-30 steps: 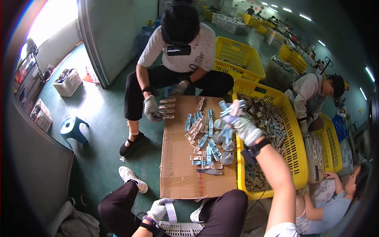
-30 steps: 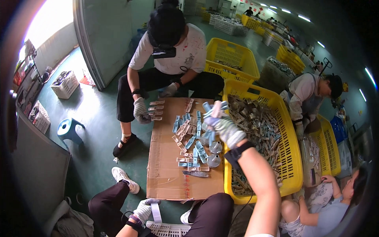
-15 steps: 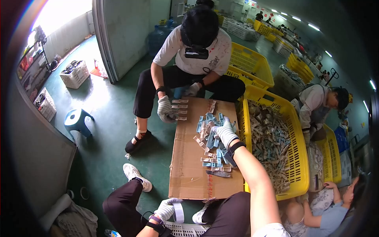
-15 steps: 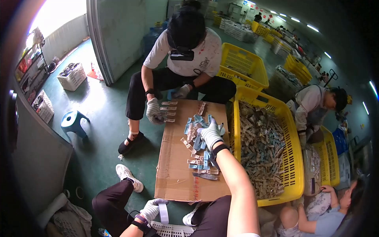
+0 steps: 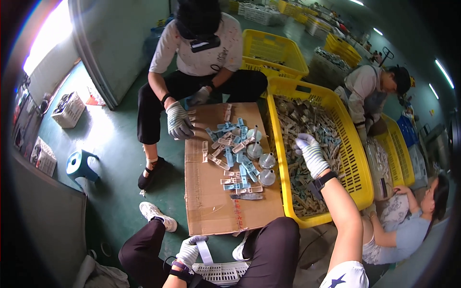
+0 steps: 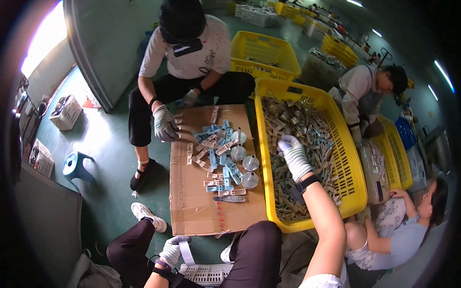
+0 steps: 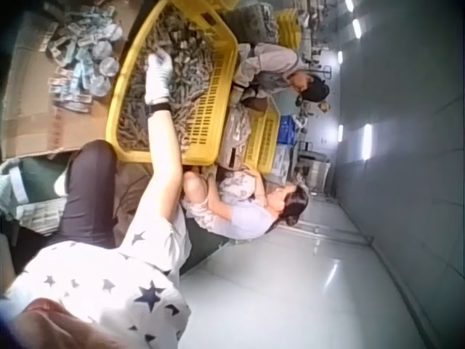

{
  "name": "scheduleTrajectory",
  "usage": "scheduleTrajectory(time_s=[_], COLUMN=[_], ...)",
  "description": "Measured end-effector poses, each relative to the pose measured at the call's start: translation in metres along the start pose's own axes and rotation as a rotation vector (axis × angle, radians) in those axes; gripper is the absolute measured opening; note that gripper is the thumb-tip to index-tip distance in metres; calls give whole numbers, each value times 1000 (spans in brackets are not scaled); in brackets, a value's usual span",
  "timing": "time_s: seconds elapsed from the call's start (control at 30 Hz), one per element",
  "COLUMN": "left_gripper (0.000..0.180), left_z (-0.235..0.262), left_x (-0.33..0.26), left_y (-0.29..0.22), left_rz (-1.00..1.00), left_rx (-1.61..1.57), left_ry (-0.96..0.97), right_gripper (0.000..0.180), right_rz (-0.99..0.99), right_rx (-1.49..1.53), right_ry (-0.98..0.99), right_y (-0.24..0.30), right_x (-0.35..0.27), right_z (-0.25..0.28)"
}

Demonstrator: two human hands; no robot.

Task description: Sorting and assembling plastic and metal components for light bulbs into sets.

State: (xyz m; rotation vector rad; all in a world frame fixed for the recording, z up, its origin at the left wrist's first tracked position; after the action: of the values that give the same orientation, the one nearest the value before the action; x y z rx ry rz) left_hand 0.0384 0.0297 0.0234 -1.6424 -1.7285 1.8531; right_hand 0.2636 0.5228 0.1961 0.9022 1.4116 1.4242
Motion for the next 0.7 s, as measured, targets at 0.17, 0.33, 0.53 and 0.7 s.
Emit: scheduleTrajectory(time_s=[0.17, 0.33, 0.53, 0.7], left_gripper=[18, 16, 16, 14], left_z=[-2, 9, -11, -34], left_x=[0, -9, 2, -15], left_y=[1, 2, -2, -29], left_rz=[65, 85, 148, 132], left_rx=[-10, -29, -79, -77], left_ry=[-33, -78, -101, -188], right_gripper=[76, 107, 125, 114], right_rz=[-255, -528, -685, -643], right_rx=[-462, -871, -1228, -1221], right_ry=[104, 660, 535, 471], right_y=[-121, -180, -295, -254], right_x=[-1, -42, -44, -33], right_z=[103, 40, 48, 22])
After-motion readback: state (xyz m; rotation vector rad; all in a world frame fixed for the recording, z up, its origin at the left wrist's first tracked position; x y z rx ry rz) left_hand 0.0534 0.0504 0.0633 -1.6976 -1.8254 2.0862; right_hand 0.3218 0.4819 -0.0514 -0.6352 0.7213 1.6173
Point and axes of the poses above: each hand's wrist, its own x-axis towards the middle knuckle, its own z-axis out of the back of the hand, y = z × x, the point moved 6 cm from there along x, towards the middle knuckle, and after that the axes turned 2 degrees about -z, right-handed, at the moved point
